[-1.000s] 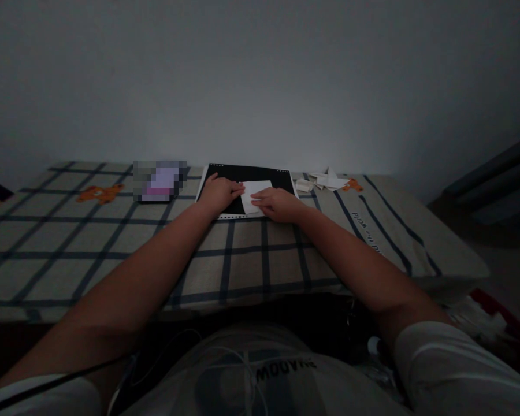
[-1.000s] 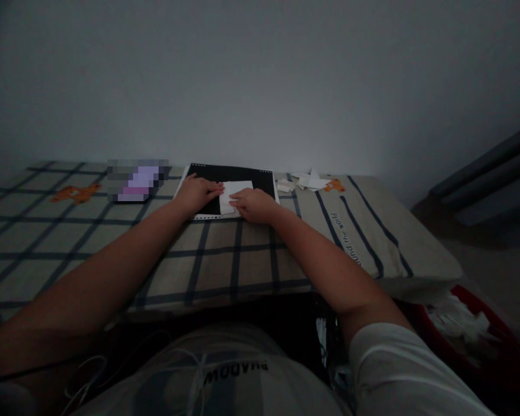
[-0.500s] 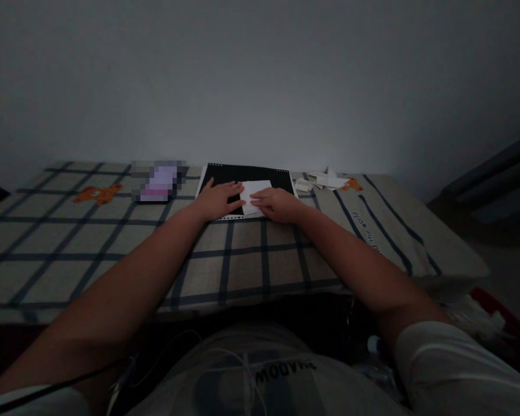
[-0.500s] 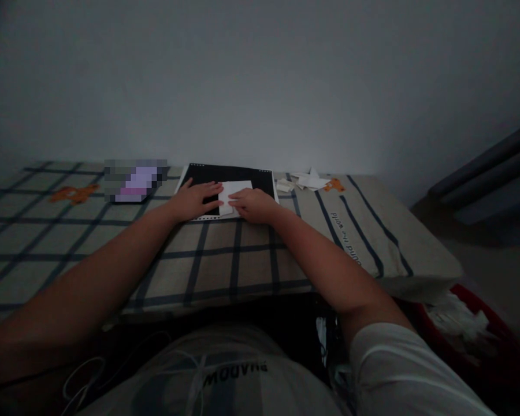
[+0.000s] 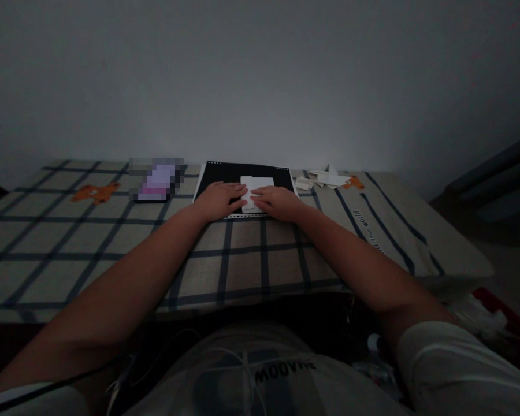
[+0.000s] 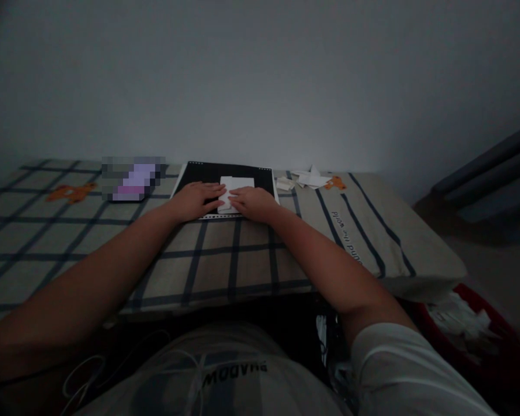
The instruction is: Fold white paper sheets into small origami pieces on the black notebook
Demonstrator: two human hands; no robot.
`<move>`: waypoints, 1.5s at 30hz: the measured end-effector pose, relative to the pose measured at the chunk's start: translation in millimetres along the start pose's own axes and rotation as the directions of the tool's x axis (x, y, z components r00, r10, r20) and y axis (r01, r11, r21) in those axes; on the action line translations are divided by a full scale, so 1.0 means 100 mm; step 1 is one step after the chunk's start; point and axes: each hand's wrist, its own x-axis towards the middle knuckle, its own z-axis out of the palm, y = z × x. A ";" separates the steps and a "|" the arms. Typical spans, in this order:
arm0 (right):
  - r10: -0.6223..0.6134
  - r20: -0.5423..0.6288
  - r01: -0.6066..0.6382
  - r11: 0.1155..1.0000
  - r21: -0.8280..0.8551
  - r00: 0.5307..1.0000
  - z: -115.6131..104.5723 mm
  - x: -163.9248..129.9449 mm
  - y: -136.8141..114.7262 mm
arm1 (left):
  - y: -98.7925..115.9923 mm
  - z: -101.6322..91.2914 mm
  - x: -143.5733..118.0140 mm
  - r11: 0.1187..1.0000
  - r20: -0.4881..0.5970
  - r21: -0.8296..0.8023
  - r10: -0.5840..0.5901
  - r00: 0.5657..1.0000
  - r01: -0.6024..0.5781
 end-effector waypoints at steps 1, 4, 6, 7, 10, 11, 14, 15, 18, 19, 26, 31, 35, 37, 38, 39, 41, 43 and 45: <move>0.004 -0.005 -0.004 1.000 0.008 1.000 0.01 0.00 0.00 | 0.00 -0.01 -0.01 1.000 0.007 -0.004 -0.006 1.000 0.006; 0.002 -0.006 -0.002 1.000 0.022 1.000 0.02 0.01 0.00 | 0.00 -0.03 -0.02 0.999 0.034 -0.015 -0.029 0.999 0.030; -0.006 -0.013 0.006 0.999 0.034 1.000 0.03 0.01 0.02 | 0.00 -0.04 -0.02 0.999 0.059 -0.026 -0.037 0.998 0.038; -0.008 -0.018 0.008 0.999 0.041 1.000 0.03 0.01 0.02 | -0.01 -0.05 -0.02 0.999 0.076 -0.032 -0.038 0.996 0.040; -0.001 -0.015 0.002 0.999 0.054 1.000 0.04 0.00 0.04 | -0.02 -0.08 -0.02 0.998 0.130 -0.051 -0.035 0.991 0.042; 0.004 -0.013 -0.003 0.999 0.054 1.000 0.04 0.00 0.04 | -0.03 -0.08 -0.02 0.998 0.144 -0.056 -0.031 0.989 0.039; 0.016 -0.013 -0.016 0.999 0.050 1.000 0.04 0.00 0.04 | -0.04 -0.09 -0.02 0.997 0.167 -0.068 -0.019 0.986 0.031; 0.017 -0.012 -0.017 0.999 0.047 1.000 0.03 0.00 0.03 | -0.04 -0.08 -0.02 0.997 0.172 -0.070 -0.018 0.985 0.030; 0.010 -0.003 -0.010 0.999 0.036 1.000 0.02 0.00 0.03 | -0.05 -0.07 -0.03 0.997 0.175 -0.072 -0.015 0.984 0.027; 0.005 -0.003 -0.005 0.999 0.034 1.000 0.02 0.00 0.03 | -0.05 -0.06 -0.03 0.997 0.172 -0.074 -0.013 0.985 0.026; -0.017 0.000 0.017 1.000 0.025 1.000 0.00 0.01 0.02 | -0.08 -0.03 0.00 0.994 0.032 -0.106 0.003 0.999 0.001; -0.029 -0.006 0.029 0.999 0.020 1.000 0.02 0.00 0.03 | -0.06 -0.08 -0.01 0.998 0.000 -0.063 0.008 1.000 -0.008; -0.043 -0.022 0.044 0.999 0.020 0.999 0.04 0.00 0.04 | -0.02 -0.10 -0.03 0.999 -0.013 -0.035 -0.008 1.000 0.007; -0.045 -0.019 0.045 0.999 0.011 0.999 0.03 0.00 0.04 | -0.01 -0.09 -0.03 0.999 -0.012 -0.019 -0.027 1.000 0.027; -0.045 -0.013 0.045 0.999 0.006 0.999 0.03 0.00 0.04 | -0.01 -0.08 -0.03 0.999 0.002 -0.011 -0.036 0.999 0.036; -0.043 -0.004 0.043 0.999 0.002 0.999 0.03 0.01 0.03 | -0.01 -0.06 -0.02 0.999 0.023 -0.005 -0.042 0.999 0.043; -0.039 0.013 0.039 0.999 -0.001 0.999 0.02 0.01 0.03 | -0.03 -0.04 -0.01 0.999 0.080 0.001 -0.053 0.995 0.053; -0.037 0.016 0.037 0.999 -0.003 0.999 0.02 0.01 0.02 | -0.04 -0.03 -0.01 0.998 0.116 0.007 -0.063 0.991 0.063; -0.037 0.012 0.037 0.999 -0.002 0.999 0.03 0.01 0.03 | -0.04 -0.04 0.00 0.998 0.115 0.021 -0.065 0.991 0.063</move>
